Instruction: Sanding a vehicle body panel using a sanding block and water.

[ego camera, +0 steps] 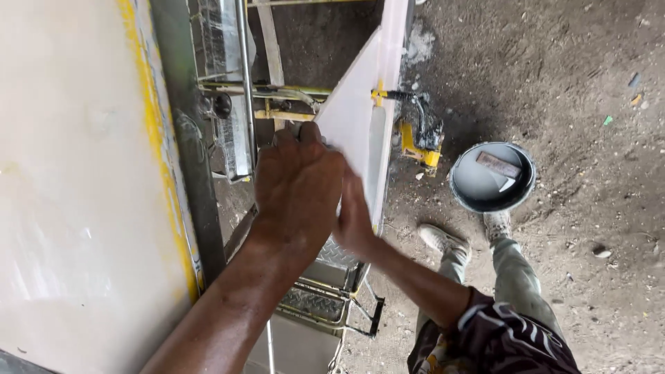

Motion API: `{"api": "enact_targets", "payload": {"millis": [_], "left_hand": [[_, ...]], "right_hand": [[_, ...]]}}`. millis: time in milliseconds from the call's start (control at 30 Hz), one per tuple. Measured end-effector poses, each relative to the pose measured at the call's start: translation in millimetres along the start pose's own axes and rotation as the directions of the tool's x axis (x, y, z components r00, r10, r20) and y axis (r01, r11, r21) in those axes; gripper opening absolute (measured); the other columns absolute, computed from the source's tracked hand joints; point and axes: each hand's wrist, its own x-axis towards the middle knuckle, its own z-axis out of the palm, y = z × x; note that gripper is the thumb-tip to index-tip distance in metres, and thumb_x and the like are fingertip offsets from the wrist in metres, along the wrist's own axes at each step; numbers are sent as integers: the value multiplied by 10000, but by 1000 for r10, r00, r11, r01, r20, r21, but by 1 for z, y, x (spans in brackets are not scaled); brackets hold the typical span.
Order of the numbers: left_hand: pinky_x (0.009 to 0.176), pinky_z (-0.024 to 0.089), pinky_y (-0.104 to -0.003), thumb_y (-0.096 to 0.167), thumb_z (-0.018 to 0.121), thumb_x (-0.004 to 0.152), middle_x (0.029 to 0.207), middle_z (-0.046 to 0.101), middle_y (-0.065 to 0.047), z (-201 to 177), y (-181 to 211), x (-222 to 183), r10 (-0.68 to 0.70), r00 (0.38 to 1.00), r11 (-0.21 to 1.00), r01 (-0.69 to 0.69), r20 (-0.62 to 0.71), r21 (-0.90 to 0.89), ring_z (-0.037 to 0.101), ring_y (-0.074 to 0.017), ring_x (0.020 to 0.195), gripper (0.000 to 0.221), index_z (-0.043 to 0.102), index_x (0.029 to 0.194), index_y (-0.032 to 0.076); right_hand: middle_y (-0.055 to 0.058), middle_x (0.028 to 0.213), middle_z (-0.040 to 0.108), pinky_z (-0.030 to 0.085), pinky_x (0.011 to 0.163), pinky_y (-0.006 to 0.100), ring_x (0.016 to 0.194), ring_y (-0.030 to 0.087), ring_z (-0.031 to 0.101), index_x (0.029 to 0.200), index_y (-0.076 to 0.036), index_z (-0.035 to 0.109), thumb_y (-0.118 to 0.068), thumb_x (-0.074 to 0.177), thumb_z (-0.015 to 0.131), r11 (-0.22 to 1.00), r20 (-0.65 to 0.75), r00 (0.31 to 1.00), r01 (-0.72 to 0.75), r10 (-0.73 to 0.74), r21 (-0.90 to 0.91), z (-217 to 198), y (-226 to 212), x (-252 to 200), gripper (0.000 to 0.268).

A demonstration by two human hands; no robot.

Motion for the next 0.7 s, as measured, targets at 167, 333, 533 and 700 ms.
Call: {"api": "enact_targets", "payload": {"millis": [167, 333, 533, 700], "left_hand": [[773, 528, -463, 91, 773, 721, 1099, 645, -203, -4, 2, -1, 5, 999, 1000, -5, -32, 20, 599, -372, 1075, 157, 781, 863, 23], [790, 528, -463, 56, 760, 756, 1116, 636, -204, -10, 4, 1, -1, 999, 999, 0, 38, 32, 595, -370, 1087, 126, 776, 878, 27], [810, 521, -475, 79, 769, 758, 1172, 611, -213, -8, -1, 8, -26, 993, 999, 30, 114, -42, 584, -382, 1100, 186, 766, 942, 49], [854, 532, -473, 76, 719, 854, 1218, 585, -205, -17, 1, 3, -46, 984, 998, 53, 174, -33, 577, -373, 1116, 140, 766, 983, 49]], "right_hand": [[284, 1369, 509, 462, 1040, 463, 1232, 397, 539, 1450, 7, 403, -152, 1035, 652, 983, 13, 984, -180, 180, -33, 8, 111, 53, 509], [213, 1166, 719, 593, 765, 329, 951, 276, 687, 1268, -19, 563, -278, 1050, 702, 695, 27, 729, -662, 684, 281, -3, 101, 94, 366], [179, 1392, 515, 598, 863, 296, 1268, 259, 575, 1447, 14, 465, -213, 996, 726, 930, -90, 974, -171, 210, 325, -1, 35, 40, 569], [216, 1256, 695, 623, 888, 304, 1091, 260, 715, 1306, -50, 523, -310, 934, 768, 610, 88, 683, -696, 725, 380, -7, 107, 105, 515]]}}
